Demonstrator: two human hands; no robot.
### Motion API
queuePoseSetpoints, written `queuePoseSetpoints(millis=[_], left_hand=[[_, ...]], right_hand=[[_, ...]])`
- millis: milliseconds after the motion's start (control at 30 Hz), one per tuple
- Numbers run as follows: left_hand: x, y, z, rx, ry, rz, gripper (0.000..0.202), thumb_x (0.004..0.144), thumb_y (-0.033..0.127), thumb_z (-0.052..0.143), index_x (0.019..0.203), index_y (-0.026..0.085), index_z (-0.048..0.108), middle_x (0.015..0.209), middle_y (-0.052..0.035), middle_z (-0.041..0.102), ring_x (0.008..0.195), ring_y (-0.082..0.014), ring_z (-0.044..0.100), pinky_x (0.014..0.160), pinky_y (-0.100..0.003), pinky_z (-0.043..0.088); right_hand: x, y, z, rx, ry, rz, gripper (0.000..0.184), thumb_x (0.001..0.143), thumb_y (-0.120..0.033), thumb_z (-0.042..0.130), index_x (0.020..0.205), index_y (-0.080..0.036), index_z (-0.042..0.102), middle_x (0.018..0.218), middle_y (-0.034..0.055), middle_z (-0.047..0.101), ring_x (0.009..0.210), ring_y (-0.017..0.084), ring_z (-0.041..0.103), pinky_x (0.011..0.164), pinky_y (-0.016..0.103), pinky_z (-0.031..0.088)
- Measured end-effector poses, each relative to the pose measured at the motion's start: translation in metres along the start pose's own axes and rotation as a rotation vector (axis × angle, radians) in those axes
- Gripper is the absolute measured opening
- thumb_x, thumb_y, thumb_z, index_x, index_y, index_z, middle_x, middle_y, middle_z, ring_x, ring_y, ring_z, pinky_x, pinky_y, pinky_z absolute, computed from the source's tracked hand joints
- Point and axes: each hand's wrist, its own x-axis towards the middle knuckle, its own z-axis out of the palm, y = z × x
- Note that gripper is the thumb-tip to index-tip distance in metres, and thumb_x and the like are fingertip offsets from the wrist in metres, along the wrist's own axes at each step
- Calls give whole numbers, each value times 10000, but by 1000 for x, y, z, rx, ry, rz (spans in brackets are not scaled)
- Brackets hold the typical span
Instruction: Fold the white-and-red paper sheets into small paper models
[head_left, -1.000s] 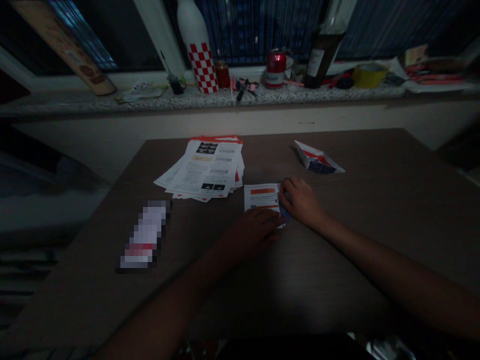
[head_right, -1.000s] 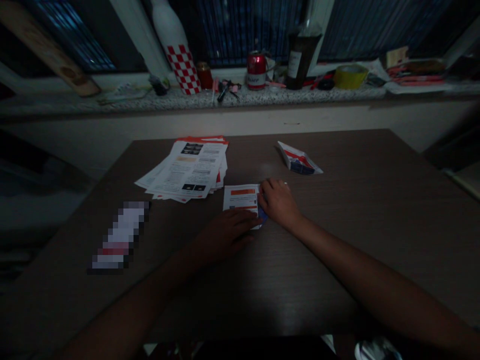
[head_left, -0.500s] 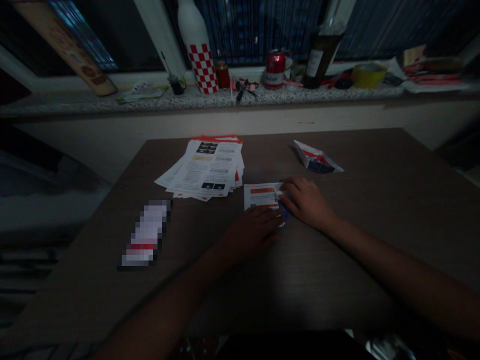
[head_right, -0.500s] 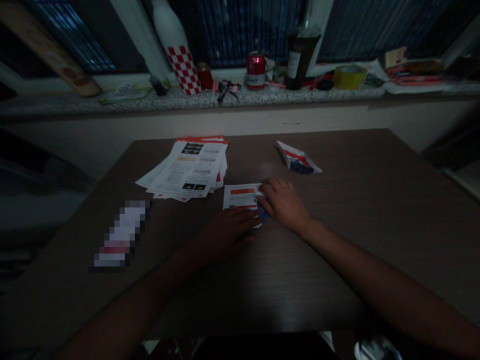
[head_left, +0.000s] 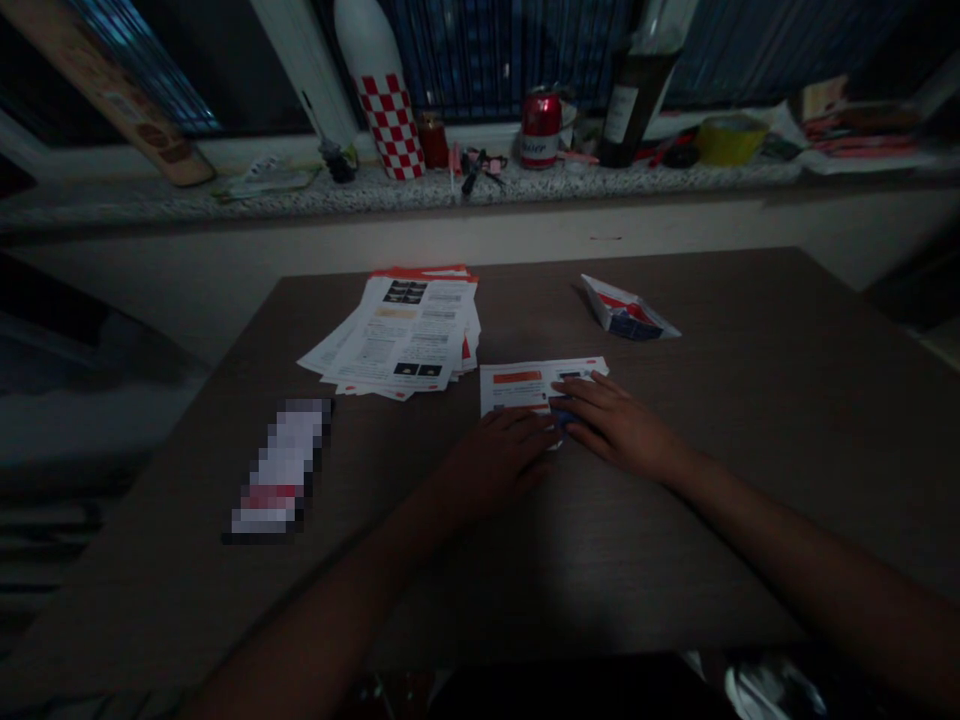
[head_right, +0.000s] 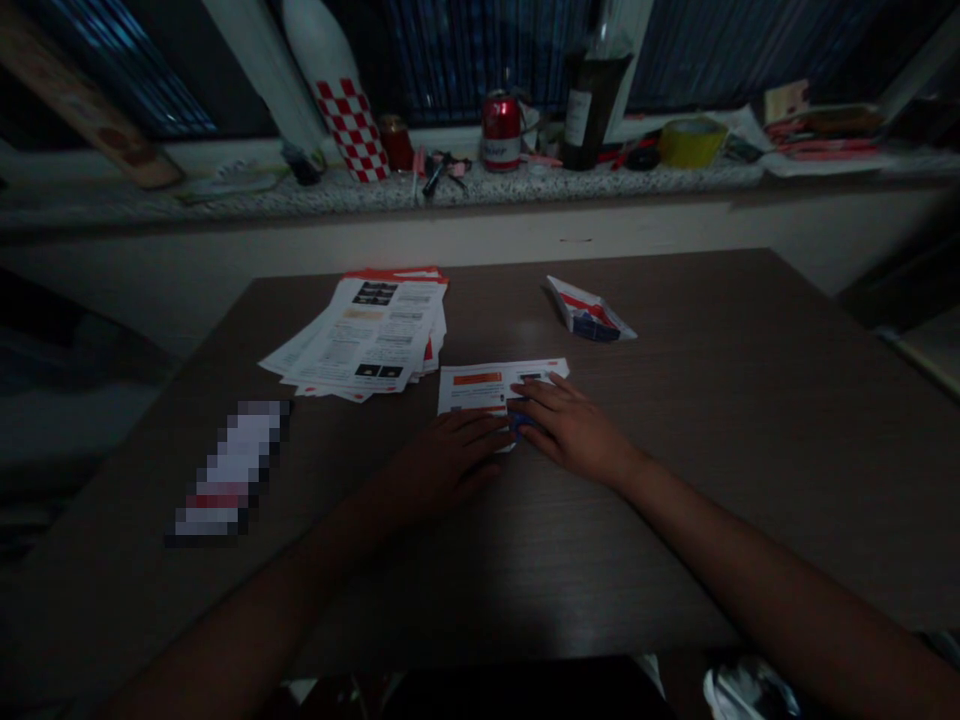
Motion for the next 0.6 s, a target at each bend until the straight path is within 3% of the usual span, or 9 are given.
queuePoseSetpoints(millis=[367,600], left_hand=[[-2,-1,-2,2,-2,24,469,1095,358,572,1551,265,524,1580,-69,580,1506,-304,462,1225,-519,407],[-3,-1,-1,32,-9,27,416,1112,350,540,1519,267,575,1584,-65,577,1500,-312,468,1218,-521,414]], right_hand=[[3,-3,0,43,24,35,340,1081,-300,576,1410,-265,653,1551,113,620,1446,296,578,1274,621,369],[2,-3,2,2,33,45,330,1074,-279,593,1396,-253,654,1561,108,614,1443,303,583,1263,623,387]])
